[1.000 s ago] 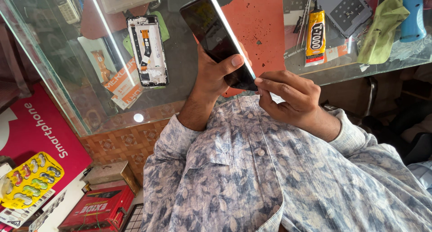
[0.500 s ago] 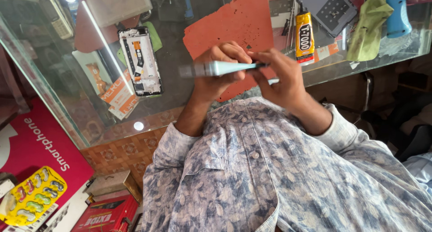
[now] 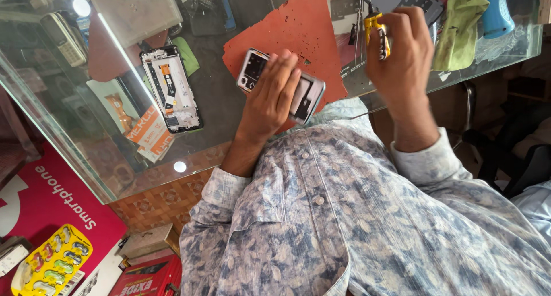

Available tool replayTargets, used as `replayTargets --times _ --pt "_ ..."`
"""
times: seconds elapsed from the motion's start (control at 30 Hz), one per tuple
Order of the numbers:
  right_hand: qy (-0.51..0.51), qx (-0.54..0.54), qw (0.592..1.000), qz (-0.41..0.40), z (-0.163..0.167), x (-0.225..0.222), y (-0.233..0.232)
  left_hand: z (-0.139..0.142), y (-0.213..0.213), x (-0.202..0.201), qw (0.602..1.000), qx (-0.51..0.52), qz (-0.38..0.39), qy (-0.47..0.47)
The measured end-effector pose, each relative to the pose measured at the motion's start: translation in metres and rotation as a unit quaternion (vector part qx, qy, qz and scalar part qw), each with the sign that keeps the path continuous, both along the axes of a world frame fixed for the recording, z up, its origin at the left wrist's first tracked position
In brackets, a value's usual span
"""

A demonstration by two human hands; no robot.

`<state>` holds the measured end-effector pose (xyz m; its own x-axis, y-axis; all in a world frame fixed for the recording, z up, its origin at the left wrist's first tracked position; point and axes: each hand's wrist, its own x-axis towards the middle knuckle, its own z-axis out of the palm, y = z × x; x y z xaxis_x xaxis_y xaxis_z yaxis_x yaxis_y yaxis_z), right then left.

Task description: The person works on a disassembled smartphone placed on a red mat, using a blue screwdriver to remove screws from the internal frame. They handle the phone's back cover and internal components while working at a glass-topped counter.

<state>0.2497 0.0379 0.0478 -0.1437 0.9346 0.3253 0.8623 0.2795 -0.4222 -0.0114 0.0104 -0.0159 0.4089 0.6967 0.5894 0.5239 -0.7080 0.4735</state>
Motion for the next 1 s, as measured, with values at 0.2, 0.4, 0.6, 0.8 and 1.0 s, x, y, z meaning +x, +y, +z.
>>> replayTargets --times 0.2,0.4,0.6,0.8,1.0 --pt "-0.056 -0.029 0.998 0.025 -0.020 0.000 -0.009 -0.019 0.000 0.021 0.986 -0.030 0.101 0.132" --pt "-0.175 -0.066 0.982 -0.017 -0.044 -0.018 0.005 -0.029 0.007 0.039 0.952 -0.092 0.161 0.245" --pt "-0.166 -0.086 0.982 -0.032 -0.052 -0.023 0.012 -0.027 0.013 0.036 0.966 -0.128 0.145 0.173" --pt "-0.182 -0.107 0.976 -0.055 -0.052 -0.022 0.010 -0.016 0.019 0.034 0.959 -0.149 0.151 0.191" --pt "-0.181 -0.113 0.976 -0.037 -0.058 -0.030 0.014 -0.011 0.026 0.030 0.964 -0.152 0.140 0.168"
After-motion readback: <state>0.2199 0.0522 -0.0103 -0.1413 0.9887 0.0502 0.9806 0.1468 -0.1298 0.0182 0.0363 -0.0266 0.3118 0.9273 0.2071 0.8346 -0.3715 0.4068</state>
